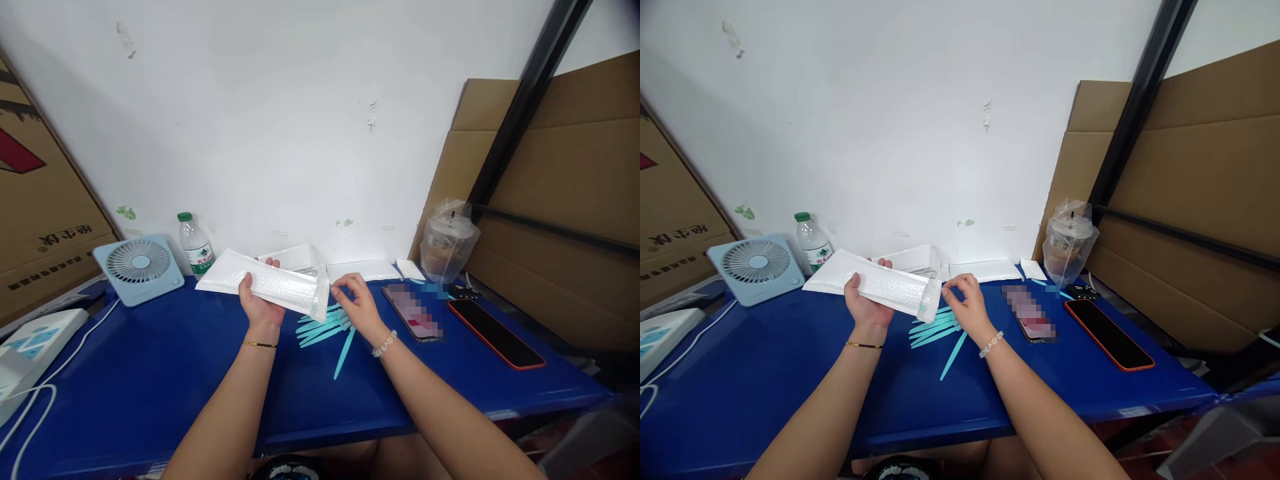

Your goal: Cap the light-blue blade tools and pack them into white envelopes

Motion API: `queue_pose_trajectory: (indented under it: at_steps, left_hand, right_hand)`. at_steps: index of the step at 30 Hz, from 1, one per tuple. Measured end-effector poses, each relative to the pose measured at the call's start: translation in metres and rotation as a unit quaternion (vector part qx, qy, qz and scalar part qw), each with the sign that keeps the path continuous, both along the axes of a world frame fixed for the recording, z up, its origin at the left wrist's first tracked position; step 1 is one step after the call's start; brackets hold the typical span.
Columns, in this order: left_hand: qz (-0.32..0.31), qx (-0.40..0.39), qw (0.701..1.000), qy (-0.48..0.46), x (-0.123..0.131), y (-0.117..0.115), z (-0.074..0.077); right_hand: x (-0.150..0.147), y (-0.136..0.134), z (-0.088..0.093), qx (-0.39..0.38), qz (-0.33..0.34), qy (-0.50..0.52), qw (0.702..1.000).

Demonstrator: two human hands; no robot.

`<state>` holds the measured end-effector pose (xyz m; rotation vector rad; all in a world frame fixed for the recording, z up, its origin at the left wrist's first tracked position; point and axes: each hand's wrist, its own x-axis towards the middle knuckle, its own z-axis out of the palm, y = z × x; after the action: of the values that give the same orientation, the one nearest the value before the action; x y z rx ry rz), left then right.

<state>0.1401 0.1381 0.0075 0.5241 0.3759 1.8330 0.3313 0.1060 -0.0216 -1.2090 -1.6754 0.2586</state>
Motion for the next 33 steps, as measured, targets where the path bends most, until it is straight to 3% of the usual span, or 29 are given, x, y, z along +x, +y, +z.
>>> queue_pose_trajectory:
  at_steps: [5, 9, 14, 17, 19, 21, 24, 26, 27, 29, 31, 33]
  left_hand:
    - [-0.023, 0.033, 0.999, 0.004, 0.015, -0.013, 0.005]
    - [-0.038, 0.047, 0.997, 0.039, 0.019, -0.018, 0.006]
    - [0.077, 0.054, 0.993, 0.068, -0.005, -0.012, 0.027]
    - [0.150, 0.081, 0.968, 0.182, -0.039, -0.010, 0.043]
    - [0.235, 0.095, 0.907, 0.336, -0.067, -0.010, 0.046]
    - [0.261, 0.065, 0.779, 0.566, -0.094, -0.009, 0.040]
    - [0.170, -0.015, 0.563, 0.809, -0.127, -0.005, 0.020]
    - [0.090, -0.078, 0.455, 0.883, -0.136, -0.002, 0.007]
    - [0.062, -0.096, 0.426, 0.897, -0.136, -0.003, 0.003]
    - [0.055, -0.088, 0.421, 0.901, -0.122, -0.007, -0.002]
    - [0.060, -0.027, 0.457, 0.887, -0.094, -0.016, -0.004]
    - [-0.030, 0.065, 0.493, 0.867, -0.056, -0.029, -0.006]
  right_hand:
    - [-0.019, -0.007, 0.010, -0.075, 0.093, -0.035, 0.992]
    - [-0.024, -0.005, 0.009, -0.137, 0.156, 0.007, 0.978]
    - [0.004, 0.001, 0.012, -0.185, 0.193, 0.097, 0.959]
    - [0.035, 0.009, 0.012, -0.213, 0.180, 0.095, 0.955]
    - [0.054, 0.016, 0.009, -0.205, 0.180, 0.053, 0.961]
    - [0.064, 0.024, 0.006, -0.211, 0.207, 0.025, 0.955]
    - [0.066, 0.036, -0.002, -0.233, 0.229, 0.005, 0.945]
    - [0.064, 0.042, -0.007, -0.235, 0.227, -0.008, 0.945]
    - [0.062, 0.044, -0.009, -0.235, 0.227, -0.015, 0.945]
    - [0.062, 0.047, -0.011, -0.236, 0.232, -0.030, 0.943]
    - [0.063, 0.046, -0.013, -0.240, 0.245, -0.041, 0.938]
    - [0.065, 0.043, -0.012, -0.249, 0.259, -0.047, 0.932]
